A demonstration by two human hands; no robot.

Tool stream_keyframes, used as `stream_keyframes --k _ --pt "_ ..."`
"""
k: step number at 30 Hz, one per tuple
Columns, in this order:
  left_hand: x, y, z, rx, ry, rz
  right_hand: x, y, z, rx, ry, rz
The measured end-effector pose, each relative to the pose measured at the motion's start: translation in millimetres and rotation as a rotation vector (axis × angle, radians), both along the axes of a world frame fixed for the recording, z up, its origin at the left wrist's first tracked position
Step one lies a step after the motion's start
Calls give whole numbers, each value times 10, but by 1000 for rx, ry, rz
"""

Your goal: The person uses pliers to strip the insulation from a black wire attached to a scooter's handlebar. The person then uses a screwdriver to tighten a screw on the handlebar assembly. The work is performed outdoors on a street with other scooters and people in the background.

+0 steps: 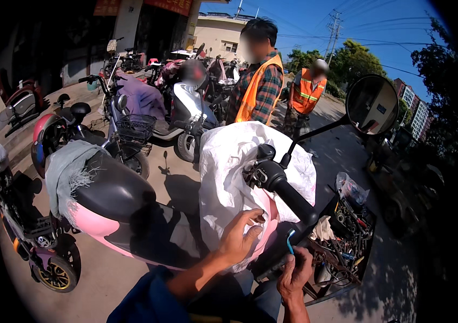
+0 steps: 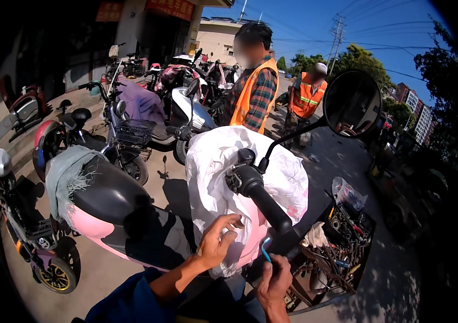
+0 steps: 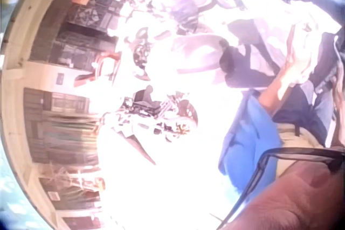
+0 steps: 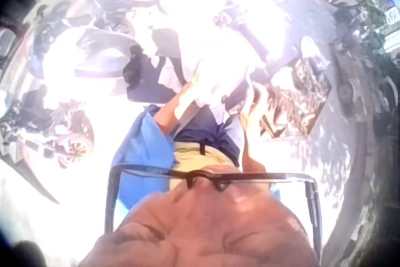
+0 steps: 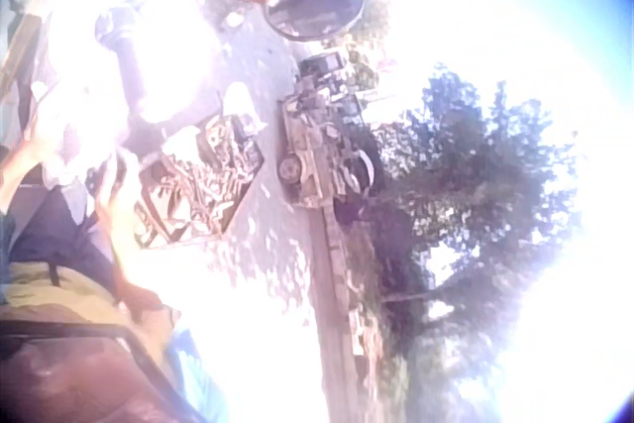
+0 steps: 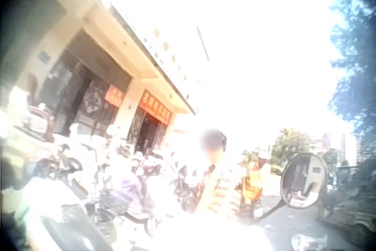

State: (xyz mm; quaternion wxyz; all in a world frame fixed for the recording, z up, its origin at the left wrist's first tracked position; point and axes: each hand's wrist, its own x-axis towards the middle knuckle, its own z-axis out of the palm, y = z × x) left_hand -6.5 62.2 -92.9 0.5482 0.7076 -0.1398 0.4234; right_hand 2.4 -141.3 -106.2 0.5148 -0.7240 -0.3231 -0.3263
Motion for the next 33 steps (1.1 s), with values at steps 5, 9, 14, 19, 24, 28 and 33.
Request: stream_keyframes --k 5,9,14,19,24,28,33 --pt "-321 -75 115 -225 169 -185 -43 709 152 -20 66 135" --pt "-232 44 231 -462 135 -123 8 982 319 -48 176 202" --pt "167 295 357 -420 150 -74 413 1205 372 3 154 219" --pt "487 507 428 -264 263 77 826 1384 191 -34 180 198" --pt "527 582 424 -67 185 224 700 1528 318 60 303 244" --pt "468 597 485 91 57 352 778 1596 297 17 280 233" --pt "451 622 571 276 -4 496 979 1709 159 40 260 357"
